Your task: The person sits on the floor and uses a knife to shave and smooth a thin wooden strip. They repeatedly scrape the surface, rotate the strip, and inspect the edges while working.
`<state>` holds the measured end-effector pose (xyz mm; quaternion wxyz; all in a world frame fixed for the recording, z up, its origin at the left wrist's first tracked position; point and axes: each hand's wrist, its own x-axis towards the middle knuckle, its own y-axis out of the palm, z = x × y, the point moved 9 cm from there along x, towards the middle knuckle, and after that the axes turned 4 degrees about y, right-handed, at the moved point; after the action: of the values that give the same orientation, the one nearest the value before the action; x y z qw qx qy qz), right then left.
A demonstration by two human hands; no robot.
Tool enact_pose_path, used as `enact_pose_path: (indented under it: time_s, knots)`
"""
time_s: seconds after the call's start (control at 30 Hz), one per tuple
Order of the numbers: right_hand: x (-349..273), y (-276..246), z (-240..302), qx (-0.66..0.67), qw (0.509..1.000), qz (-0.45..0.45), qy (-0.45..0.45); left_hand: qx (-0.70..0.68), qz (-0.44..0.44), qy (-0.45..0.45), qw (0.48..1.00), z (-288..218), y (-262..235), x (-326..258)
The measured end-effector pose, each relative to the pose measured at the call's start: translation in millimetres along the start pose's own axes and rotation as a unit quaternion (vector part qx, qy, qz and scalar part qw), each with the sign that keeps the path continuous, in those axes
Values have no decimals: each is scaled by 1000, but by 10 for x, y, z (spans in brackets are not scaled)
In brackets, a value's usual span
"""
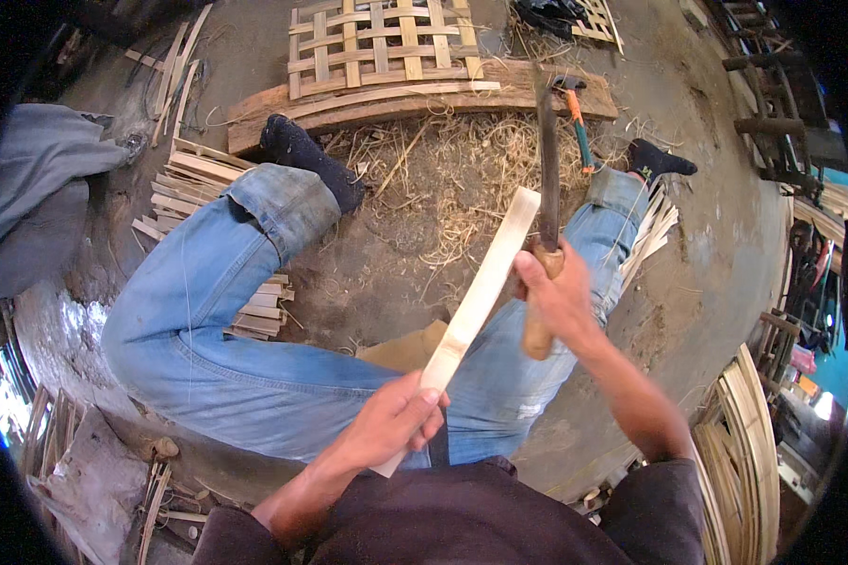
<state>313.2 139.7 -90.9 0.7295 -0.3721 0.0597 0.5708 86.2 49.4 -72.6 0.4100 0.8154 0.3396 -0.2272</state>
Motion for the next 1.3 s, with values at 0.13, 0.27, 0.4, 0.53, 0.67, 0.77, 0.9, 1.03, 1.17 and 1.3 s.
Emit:
enact_pose_path:
  time_s: [0.13, 0.27, 0.4, 0.53, 0.67, 0.77, 0.9, 1.03, 1.17, 1.3]
  knots:
    - [-81, 365, 194, 210, 977, 37, 5, -62, 19, -2, 998, -52, 80, 29]
    - [-236, 393, 376, -27, 994, 58, -92, -123, -15, -2, 992, -44, 17, 111]
    - [-843, 417, 355, -373, 887, 193, -190, -180, -53, -3, 982, -24, -67, 122]
    - [-805, 202, 109, -461, 847, 166, -207, -146, -51, -24, 988, -14, -57, 115]
    - [-716, 119, 91, -452, 868, 123, -165, -144, -44, -32, 988, -16, -8, 121]
    - [-492, 17, 232, -439, 872, 121, -182, -149, -49, -33, 987, -28, -27, 107]
    - [-619, 139, 151, -446, 870, 129, -168, -140, -58, -41, 988, -15, 29, 108]
    - [-476, -4, 119, -426, 888, 74, -157, -140, -45, -39, 988, -26, 47, 93]
    - [-441, -58, 203, -451, 870, 68, -187, -139, -39, -44, 989, -22, 75, 60]
    - [-433, -13, 246, -467, 849, 62, -241, -151, -44, -55, 986, 39, 65, 135]
